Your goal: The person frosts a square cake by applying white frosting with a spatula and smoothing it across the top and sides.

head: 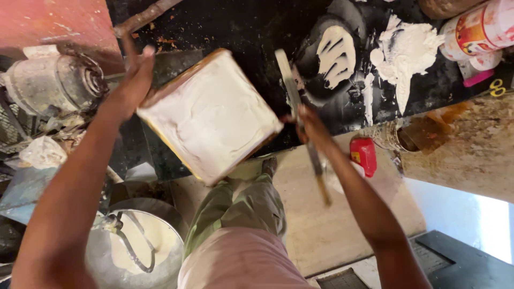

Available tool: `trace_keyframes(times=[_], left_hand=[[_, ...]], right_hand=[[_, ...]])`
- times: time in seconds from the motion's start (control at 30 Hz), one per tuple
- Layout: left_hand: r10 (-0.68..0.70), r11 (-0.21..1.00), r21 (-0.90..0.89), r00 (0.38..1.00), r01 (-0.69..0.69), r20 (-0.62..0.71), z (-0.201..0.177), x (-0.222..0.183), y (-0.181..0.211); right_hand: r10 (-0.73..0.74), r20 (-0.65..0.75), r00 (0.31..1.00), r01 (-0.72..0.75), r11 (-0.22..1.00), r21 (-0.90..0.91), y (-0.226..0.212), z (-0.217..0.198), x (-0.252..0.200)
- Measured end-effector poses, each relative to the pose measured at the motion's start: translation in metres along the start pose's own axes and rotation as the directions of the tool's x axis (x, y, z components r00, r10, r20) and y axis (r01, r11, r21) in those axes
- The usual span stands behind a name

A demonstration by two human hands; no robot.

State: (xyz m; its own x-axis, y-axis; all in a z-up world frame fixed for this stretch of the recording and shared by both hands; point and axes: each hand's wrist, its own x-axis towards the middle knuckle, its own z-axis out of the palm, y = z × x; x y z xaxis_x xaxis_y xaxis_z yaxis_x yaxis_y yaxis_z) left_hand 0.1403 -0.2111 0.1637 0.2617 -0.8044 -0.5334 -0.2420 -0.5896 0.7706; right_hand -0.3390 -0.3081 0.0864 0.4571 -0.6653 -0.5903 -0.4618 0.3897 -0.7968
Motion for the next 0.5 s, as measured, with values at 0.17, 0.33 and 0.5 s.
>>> trace_keyframes(times=[0.17,0.33,0.5], left_hand=[[-0.070,0.920,0.392,0.977,-0.014,0.201,0.045,0.075,0.089],[0.234,0.699,0.603,0.920,-0.384,0.315,0.129,0.104,0.148],[0.708,0.612,0.472,0.706,-0.635,0.032,0.165,0.041,0.111]], right_hand=[[0.139,-0.023,0.990,-0.094,0.769,0.633,0.054,0.043,-0.102],[0.114,-0.180,0.977,0.022,0.785,0.619,0.043,0.034,-0.100],[-0.134,-0.232,0.963,0.183,0.962,0.205,0.015,-0.005,-0.058]])
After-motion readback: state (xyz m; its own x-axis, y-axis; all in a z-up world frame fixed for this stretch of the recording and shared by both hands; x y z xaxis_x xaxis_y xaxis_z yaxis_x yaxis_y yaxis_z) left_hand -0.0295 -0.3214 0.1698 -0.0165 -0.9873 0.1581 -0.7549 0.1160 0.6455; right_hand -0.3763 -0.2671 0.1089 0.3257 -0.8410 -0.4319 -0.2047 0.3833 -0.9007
